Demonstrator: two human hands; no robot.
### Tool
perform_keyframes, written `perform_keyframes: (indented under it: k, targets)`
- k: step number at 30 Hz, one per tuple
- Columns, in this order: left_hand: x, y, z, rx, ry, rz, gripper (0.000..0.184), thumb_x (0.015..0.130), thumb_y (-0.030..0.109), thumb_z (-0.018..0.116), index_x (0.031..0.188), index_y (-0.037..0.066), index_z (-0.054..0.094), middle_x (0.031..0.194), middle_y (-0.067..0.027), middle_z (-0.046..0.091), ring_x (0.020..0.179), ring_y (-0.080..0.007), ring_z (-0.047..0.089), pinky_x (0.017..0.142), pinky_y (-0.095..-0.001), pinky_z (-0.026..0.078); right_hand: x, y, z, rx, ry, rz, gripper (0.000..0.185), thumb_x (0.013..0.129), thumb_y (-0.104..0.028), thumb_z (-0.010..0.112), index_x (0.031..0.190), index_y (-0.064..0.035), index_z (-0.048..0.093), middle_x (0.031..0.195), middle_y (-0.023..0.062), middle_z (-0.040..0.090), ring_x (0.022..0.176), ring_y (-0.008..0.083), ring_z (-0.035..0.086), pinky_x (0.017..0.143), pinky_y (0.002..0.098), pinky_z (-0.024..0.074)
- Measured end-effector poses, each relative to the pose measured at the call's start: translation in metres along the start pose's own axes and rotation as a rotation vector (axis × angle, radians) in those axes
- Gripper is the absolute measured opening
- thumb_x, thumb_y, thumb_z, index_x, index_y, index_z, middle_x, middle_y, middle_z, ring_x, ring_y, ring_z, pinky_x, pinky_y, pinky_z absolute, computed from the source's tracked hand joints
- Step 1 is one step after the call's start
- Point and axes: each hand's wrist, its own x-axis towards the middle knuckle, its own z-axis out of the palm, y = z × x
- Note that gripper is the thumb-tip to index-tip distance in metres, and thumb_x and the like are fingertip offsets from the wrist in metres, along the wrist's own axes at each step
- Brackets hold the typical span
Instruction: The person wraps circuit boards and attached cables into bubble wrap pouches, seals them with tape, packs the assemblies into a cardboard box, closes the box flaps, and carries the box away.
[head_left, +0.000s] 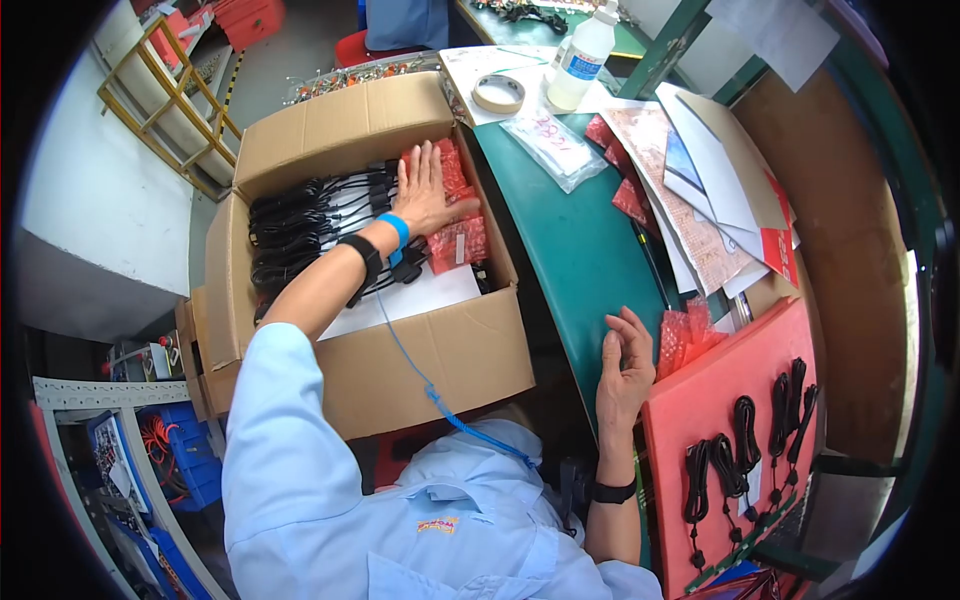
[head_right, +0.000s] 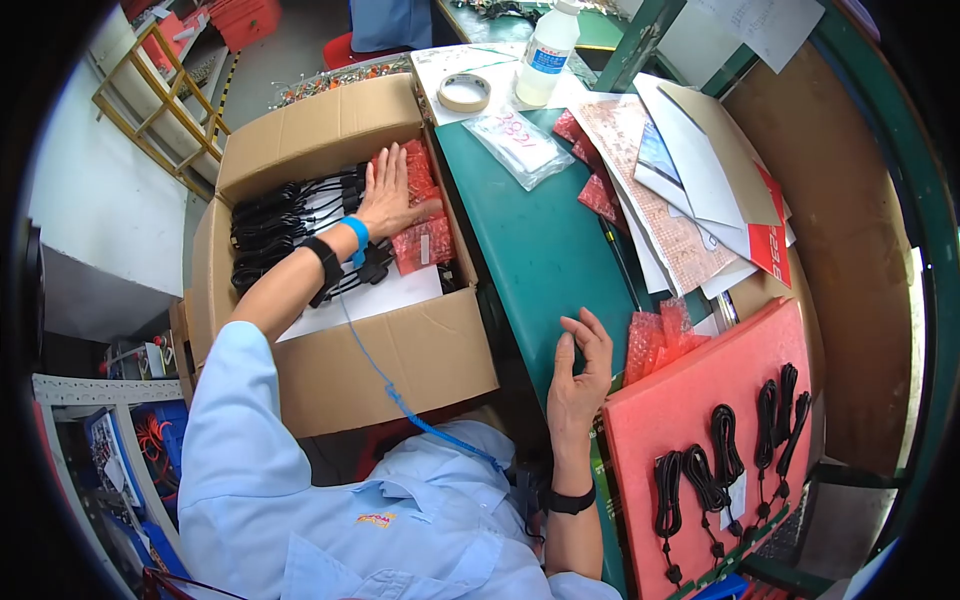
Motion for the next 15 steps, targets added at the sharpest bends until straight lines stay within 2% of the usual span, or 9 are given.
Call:
perform_keyframes:
  k: [3, 6, 9, 14, 15]
  targets:
    - [0.026, -0.005, 0.014, -0.149, 0.094, -0.075, 0.107, 0.084, 0.077, 0.038, 0.151, 0.000, 0.007, 0.157, -0.0217, 0.005, 0.146, -0.0391, -0.002, 0.115, -0.0583, 0.003, -0.001, 0.003, -0.001, -0.120, -0.019, -0.057, 0.016, 0.093, -0.009, 0.058, 0.104, -0.0022, 0.067, 0.121, 0.0139, 0.058, 0.113, 0.0256, 0.055, 0.097, 0.0351, 0.0423]
    - [0.023, -0.002, 0.002, -0.155, -0.136, -0.036, 0.104, 0.084, 0.076, 0.038, 0.151, 0.001, 0.011, 0.158, -0.0195, 0.008, 0.146, -0.0393, -0.002, 0.113, -0.0613, 0.002, -0.001, 0.006, 0.001, -0.196, -0.030, -0.083, 0.015, 0.092, -0.007, 0.058, 0.103, -0.0022, 0.067, 0.118, 0.0135, 0.059, 0.112, 0.0258, 0.055, 0.097, 0.0350, 0.0417]
    - [0.020, 0.005, 0.006, -0.074, -0.148, -0.025, 0.103, 0.085, 0.076, 0.037, 0.151, 0.000, 0.013, 0.157, -0.0190, 0.010, 0.145, -0.0401, 0.000, 0.114, -0.0607, 0.002, -0.003, 0.006, 0.006, -0.226, -0.059, -0.095, 0.014, 0.091, -0.004, 0.058, 0.102, -0.0020, 0.067, 0.115, 0.0127, 0.060, 0.112, 0.0244, 0.055, 0.098, 0.0336, 0.0410]
    - [0.002, 0.009, -0.008, -0.013, -0.056, -0.049, 0.103, 0.085, 0.076, 0.037, 0.151, 0.001, 0.014, 0.156, -0.0199, 0.013, 0.145, -0.0415, 0.003, 0.114, -0.0608, 0.004, -0.001, 0.004, 0.011, -0.293, -0.081, -0.164, 0.014, 0.091, -0.004, 0.058, 0.101, -0.0024, 0.067, 0.113, 0.0125, 0.061, 0.113, 0.0257, 0.054, 0.099, 0.0345, 0.0407]
    - [-0.014, 0.018, -0.018, -0.021, -0.043, 0.038, 0.102, 0.085, 0.074, 0.041, 0.151, 0.001, 0.014, 0.156, -0.0209, 0.012, 0.145, -0.0422, 0.003, 0.114, -0.0604, 0.004, -0.001, 0.004, 0.009, -0.294, -0.075, -0.161, 0.014, 0.090, -0.003, 0.059, 0.100, -0.0027, 0.067, 0.112, 0.0122, 0.061, 0.113, 0.0263, 0.053, 0.098, 0.0351, 0.0408]
